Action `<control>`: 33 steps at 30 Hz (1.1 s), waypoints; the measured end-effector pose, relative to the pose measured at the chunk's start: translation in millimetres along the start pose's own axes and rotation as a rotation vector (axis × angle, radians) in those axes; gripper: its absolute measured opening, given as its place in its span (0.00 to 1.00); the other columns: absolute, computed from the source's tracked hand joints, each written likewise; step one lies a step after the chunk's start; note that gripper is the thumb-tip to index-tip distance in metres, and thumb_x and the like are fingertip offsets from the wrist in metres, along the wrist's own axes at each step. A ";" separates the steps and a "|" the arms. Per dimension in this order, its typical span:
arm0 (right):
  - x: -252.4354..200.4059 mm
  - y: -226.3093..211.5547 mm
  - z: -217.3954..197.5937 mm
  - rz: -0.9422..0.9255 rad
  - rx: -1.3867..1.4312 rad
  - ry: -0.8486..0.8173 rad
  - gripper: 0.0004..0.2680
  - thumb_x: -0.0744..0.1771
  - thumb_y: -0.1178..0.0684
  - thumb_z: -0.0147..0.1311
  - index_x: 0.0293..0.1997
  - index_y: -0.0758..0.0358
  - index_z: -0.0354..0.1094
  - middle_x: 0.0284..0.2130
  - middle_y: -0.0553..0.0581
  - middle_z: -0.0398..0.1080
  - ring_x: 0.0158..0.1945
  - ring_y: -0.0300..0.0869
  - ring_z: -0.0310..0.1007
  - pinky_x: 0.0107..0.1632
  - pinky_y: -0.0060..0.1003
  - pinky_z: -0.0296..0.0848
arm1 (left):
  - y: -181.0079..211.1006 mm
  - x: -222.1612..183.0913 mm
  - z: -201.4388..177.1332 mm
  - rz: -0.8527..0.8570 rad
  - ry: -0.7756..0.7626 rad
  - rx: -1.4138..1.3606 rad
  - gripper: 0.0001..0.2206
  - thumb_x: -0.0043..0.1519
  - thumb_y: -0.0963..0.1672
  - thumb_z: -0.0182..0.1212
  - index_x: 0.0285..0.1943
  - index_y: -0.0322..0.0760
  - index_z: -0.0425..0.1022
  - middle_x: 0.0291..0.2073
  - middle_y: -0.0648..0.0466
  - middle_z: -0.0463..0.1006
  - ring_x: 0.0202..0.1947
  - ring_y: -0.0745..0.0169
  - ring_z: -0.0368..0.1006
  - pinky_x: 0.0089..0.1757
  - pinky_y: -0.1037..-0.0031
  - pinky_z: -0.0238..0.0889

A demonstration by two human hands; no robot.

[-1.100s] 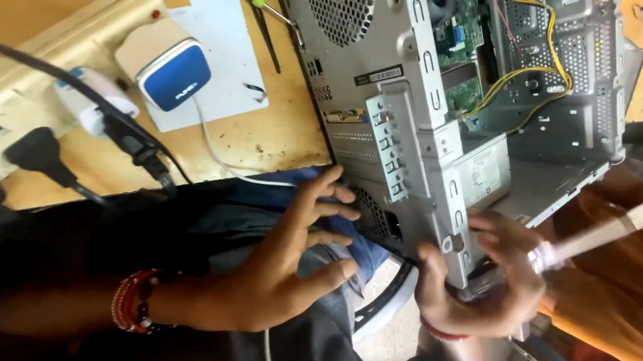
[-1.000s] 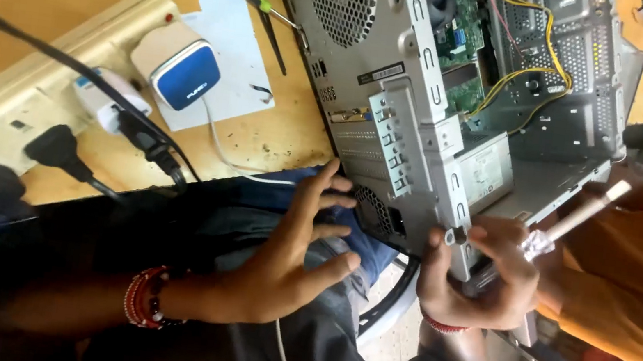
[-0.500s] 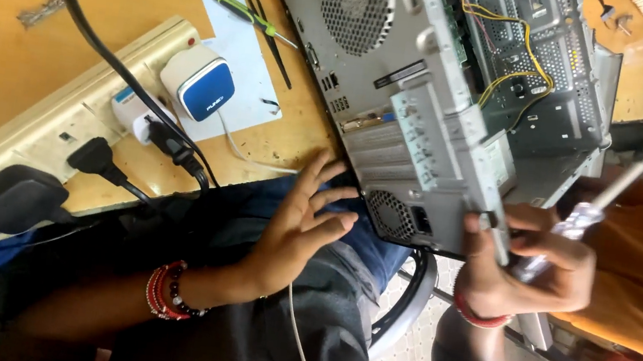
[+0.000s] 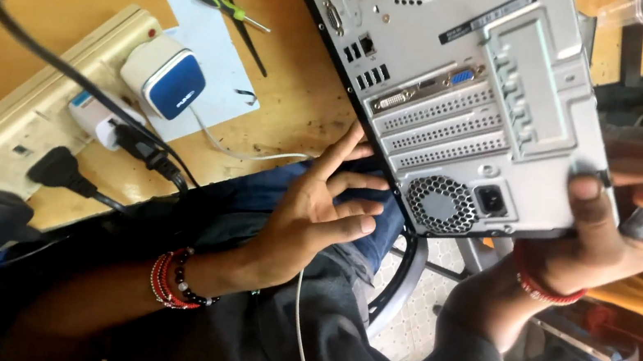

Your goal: Opening a computer tower case, inspecting components, and disconnecting internal cables.

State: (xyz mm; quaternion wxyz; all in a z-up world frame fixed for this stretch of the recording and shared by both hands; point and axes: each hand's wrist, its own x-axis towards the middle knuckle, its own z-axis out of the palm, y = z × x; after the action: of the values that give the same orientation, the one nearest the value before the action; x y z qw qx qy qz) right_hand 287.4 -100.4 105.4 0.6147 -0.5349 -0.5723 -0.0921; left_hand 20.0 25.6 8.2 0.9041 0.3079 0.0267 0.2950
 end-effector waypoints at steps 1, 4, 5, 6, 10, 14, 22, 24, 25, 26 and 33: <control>4.9 -5.4 4.3 0.001 -0.011 0.008 0.14 0.68 0.60 0.73 0.45 0.64 0.62 0.39 0.59 0.72 0.40 0.45 0.72 0.51 0.36 0.72 | 0.2 1.8 0.7 -0.010 -0.009 -0.001 0.46 0.60 0.35 0.63 0.85 0.42 0.37 0.74 0.44 0.53 0.63 0.56 0.65 0.60 0.66 0.67; 17.5 -17.8 15.9 0.086 0.058 0.001 0.13 0.68 0.62 0.69 0.46 0.64 0.61 0.40 0.64 0.76 0.40 0.49 0.77 0.49 0.37 0.73 | 0.6 5.3 4.4 -0.008 -0.029 -0.012 0.46 0.60 0.36 0.64 0.85 0.43 0.36 0.76 0.45 0.50 0.64 0.56 0.63 0.60 0.65 0.67; 20.0 -20.2 18.8 0.104 0.090 0.010 0.13 0.68 0.62 0.68 0.47 0.63 0.61 0.40 0.64 0.76 0.41 0.48 0.77 0.50 0.37 0.75 | 1.3 6.4 6.3 -0.013 -0.035 -0.013 0.47 0.60 0.36 0.64 0.85 0.43 0.35 0.76 0.44 0.50 0.64 0.57 0.63 0.60 0.66 0.66; 22.4 -22.1 22.2 0.123 0.125 0.018 0.13 0.68 0.63 0.67 0.48 0.63 0.61 0.40 0.63 0.75 0.42 0.48 0.78 0.51 0.38 0.76 | 2.3 6.9 8.1 -0.018 -0.038 -0.014 0.47 0.60 0.36 0.64 0.85 0.43 0.34 0.76 0.44 0.49 0.64 0.57 0.63 0.61 0.66 0.66; 14.5 -6.3 0.7 0.200 0.219 0.036 0.11 0.68 0.63 0.64 0.49 0.68 0.62 0.43 0.68 0.75 0.44 0.51 0.77 0.56 0.42 0.77 | 2.2 9.0 9.9 -0.009 -0.050 -0.019 0.48 0.61 0.36 0.64 0.86 0.42 0.34 0.78 0.44 0.49 0.65 0.57 0.63 0.62 0.67 0.63; 19.2 -13.5 12.8 0.245 0.224 0.032 0.10 0.69 0.61 0.63 0.51 0.75 0.65 0.46 0.71 0.75 0.46 0.51 0.76 0.58 0.42 0.75 | 2.7 10.2 12.3 -0.005 -0.050 -0.013 0.49 0.60 0.36 0.65 0.86 0.43 0.33 0.77 0.46 0.48 0.65 0.57 0.63 0.61 0.68 0.63; 34.8 -34.3 36.6 0.259 0.181 -0.068 0.12 0.69 0.56 0.61 0.53 0.74 0.66 0.50 0.68 0.74 0.49 0.48 0.77 0.62 0.40 0.75 | 2.4 10.9 11.8 -0.025 -0.054 -0.011 0.50 0.58 0.34 0.63 0.87 0.45 0.33 0.77 0.46 0.48 0.65 0.57 0.62 0.62 0.68 0.62; 31.1 -27.9 28.2 0.230 0.115 -0.097 0.13 0.69 0.54 0.61 0.53 0.74 0.67 0.50 0.67 0.75 0.49 0.48 0.77 0.61 0.39 0.75 | 4.1 11.6 12.3 -0.053 -0.045 -0.026 0.50 0.56 0.34 0.63 0.86 0.45 0.32 0.77 0.46 0.48 0.64 0.58 0.62 0.59 0.66 0.63; 26.5 -22.7 20.6 0.232 0.115 -0.097 0.13 0.69 0.54 0.61 0.53 0.74 0.67 0.50 0.67 0.75 0.49 0.48 0.77 0.61 0.39 0.75 | 3.1 11.4 11.8 -0.054 -0.045 -0.027 0.50 0.56 0.34 0.63 0.86 0.45 0.32 0.77 0.46 0.48 0.64 0.58 0.62 0.59 0.66 0.63; 22.1 -17.3 13.3 0.238 0.108 -0.074 0.11 0.70 0.55 0.62 0.51 0.75 0.68 0.48 0.68 0.74 0.47 0.49 0.76 0.59 0.40 0.74 | 2.2 11.2 11.3 -0.034 -0.056 -0.019 0.50 0.57 0.34 0.62 0.86 0.45 0.32 0.77 0.46 0.48 0.65 0.57 0.62 0.61 0.66 0.62; 32.8 -27.2 24.0 0.249 0.142 -0.178 0.11 0.71 0.52 0.62 0.53 0.70 0.69 0.50 0.65 0.76 0.50 0.48 0.79 0.62 0.41 0.77 | 2.6 10.5 10.0 -0.018 -0.077 0.029 0.50 0.58 0.34 0.62 0.86 0.45 0.31 0.78 0.47 0.47 0.66 0.57 0.62 0.64 0.65 0.61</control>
State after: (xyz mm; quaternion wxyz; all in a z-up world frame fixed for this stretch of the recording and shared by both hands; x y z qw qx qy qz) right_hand 263.9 -76.9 141.2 0.6044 -0.5631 -0.5588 0.0733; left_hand 29.5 27.6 19.1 0.9025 0.3318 -0.0010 0.2746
